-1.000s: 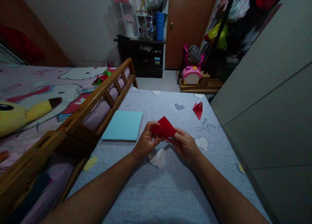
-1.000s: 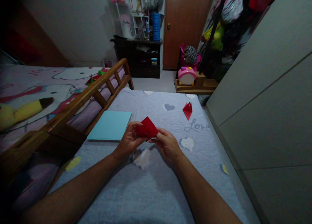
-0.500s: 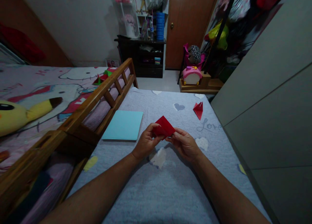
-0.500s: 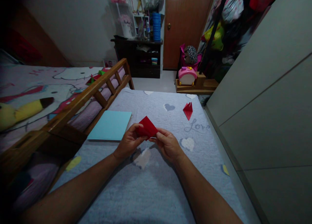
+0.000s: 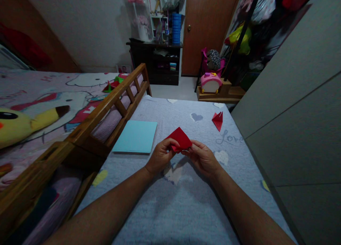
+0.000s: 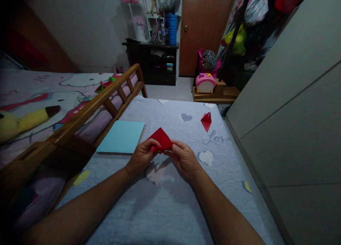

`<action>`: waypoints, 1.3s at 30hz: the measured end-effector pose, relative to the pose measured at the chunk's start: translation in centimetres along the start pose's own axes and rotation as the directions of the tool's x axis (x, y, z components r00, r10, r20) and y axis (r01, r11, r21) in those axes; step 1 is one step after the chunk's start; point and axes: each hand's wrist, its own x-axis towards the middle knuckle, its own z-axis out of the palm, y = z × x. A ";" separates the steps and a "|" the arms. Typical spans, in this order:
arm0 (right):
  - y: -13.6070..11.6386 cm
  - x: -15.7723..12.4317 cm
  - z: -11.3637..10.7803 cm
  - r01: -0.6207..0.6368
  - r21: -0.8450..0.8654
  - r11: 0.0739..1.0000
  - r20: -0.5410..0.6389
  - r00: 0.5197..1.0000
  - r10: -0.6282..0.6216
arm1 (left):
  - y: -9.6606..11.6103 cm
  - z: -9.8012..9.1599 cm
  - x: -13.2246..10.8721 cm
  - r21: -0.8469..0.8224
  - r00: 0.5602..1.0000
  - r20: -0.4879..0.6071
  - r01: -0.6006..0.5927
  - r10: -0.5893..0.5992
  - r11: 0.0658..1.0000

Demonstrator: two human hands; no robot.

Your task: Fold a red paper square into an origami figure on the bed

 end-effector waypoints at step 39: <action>0.0 -0.2 -0.4 -0.093 -0.079 0.992 0.055 0.994 0.098 | 1.0 0.0 -0.5 0.233 0.987 0.088 -0.150 0.133 0.961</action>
